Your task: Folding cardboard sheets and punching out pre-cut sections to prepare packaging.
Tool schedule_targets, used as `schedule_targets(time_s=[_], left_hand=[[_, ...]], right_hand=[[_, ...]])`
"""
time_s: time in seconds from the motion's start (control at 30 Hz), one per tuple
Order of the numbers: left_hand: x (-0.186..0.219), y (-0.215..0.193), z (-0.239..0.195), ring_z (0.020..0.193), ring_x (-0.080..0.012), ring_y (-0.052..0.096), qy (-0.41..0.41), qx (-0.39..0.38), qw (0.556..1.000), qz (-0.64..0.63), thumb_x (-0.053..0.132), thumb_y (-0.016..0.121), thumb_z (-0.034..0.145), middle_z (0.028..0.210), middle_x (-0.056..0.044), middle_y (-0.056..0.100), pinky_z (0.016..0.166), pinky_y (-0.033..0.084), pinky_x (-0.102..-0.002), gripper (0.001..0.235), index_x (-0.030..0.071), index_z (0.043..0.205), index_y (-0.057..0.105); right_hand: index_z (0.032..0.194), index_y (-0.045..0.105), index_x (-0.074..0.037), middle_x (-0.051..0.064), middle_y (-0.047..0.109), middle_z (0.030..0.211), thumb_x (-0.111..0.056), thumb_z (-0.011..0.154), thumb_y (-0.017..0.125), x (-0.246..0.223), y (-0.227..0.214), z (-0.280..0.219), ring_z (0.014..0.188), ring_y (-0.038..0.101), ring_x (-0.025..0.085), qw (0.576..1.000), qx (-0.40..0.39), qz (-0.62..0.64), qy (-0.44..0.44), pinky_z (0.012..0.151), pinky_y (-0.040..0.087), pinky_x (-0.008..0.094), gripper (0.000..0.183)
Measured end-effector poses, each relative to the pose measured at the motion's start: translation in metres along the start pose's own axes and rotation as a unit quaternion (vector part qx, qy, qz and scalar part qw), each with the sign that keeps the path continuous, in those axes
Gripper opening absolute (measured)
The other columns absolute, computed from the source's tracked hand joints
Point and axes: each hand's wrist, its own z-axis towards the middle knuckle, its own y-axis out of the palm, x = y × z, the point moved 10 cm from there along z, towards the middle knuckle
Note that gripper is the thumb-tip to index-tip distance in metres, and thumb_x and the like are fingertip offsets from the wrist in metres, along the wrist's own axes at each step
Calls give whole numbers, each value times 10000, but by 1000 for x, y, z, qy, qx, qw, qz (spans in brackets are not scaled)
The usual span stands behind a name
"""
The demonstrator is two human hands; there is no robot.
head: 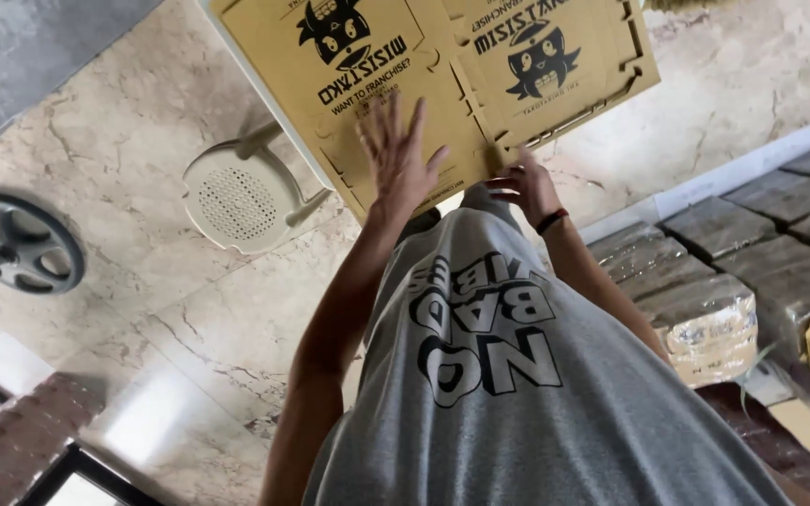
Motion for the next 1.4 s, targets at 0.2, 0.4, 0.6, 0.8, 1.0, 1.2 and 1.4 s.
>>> schedule_targets(time_s=[0.2, 0.4, 0.6, 0.8, 1.0, 1.2, 1.4], left_hand=[[40, 10, 37, 1541, -479, -62, 3, -146, 986, 81, 889, 730, 914, 1658, -198, -121, 1182, 49, -795, 1210, 212, 1682, 87], [53, 42, 13, 1518, -534, -127, -97, -182, 978, 38, 932, 838, 780, 1663, -191, -212, 1009, 207, -897, 1483, 122, 1657, -42], [63, 53, 14, 1501, -568, -196, -145, -158, 977, 16, 804, 962, 762, 1624, -204, -324, 990, 182, -901, 1591, 72, 1622, -160], [72, 54, 20, 1436, -538, -388, -208, -194, 950, -125, 402, 1008, 844, 1579, -143, -448, 941, -27, -934, 1528, 26, 1563, -287], [69, 46, 21, 1480, -557, -320, -196, -176, 956, -127, 496, 1044, 804, 1638, -164, -368, 951, 39, -931, 1567, 73, 1591, -243], [127, -10, 36, 1525, -446, 280, 197, -33, 979, 33, -74, 703, 773, 1678, -100, 219, 1127, 433, -671, 914, 193, 1578, 363], [180, 56, 29, 1283, -431, 529, 414, -229, 871, 132, 209, 711, 875, 1191, -143, 661, 1170, 10, -772, 94, 152, 948, 723]], right_hand=[[1050, 694, 54, 227, 746, 837, -309, 958, 715, -3, 14, 8, 720, 768, 323, 998, -7, -22, -61, 698, 676, 424, 376], [914, 702, 16, 69, 609, 627, -82, 1001, 653, 14, -1, 3, 662, 765, 353, 984, -120, 67, -116, 661, 694, 414, 139], [1073, 784, -115, 78, 801, 1022, -517, 912, 667, -32, 9, -19, 716, 778, 206, 961, -58, -252, -100, 790, 588, 283, 449], [1063, 675, 60, 159, 698, 790, -267, 1108, 565, -74, 31, -41, 542, 713, 227, 770, -148, -402, -472, 411, 589, 298, 348], [922, 759, 33, 177, 723, 695, -281, 1039, 661, -63, 6, -24, 562, 719, 221, 930, -101, -252, -246, 523, 626, 321, 348], [1125, 461, -42, 176, 630, 1147, -239, 921, 743, -9, -21, -4, 976, 739, 355, 990, 32, -6, -134, 736, 708, 398, 400], [978, 387, -108, 13, 394, 863, -312, 939, 720, 12, -17, 3, 693, 463, 151, 959, 175, -46, -217, 524, 553, 327, 392]])
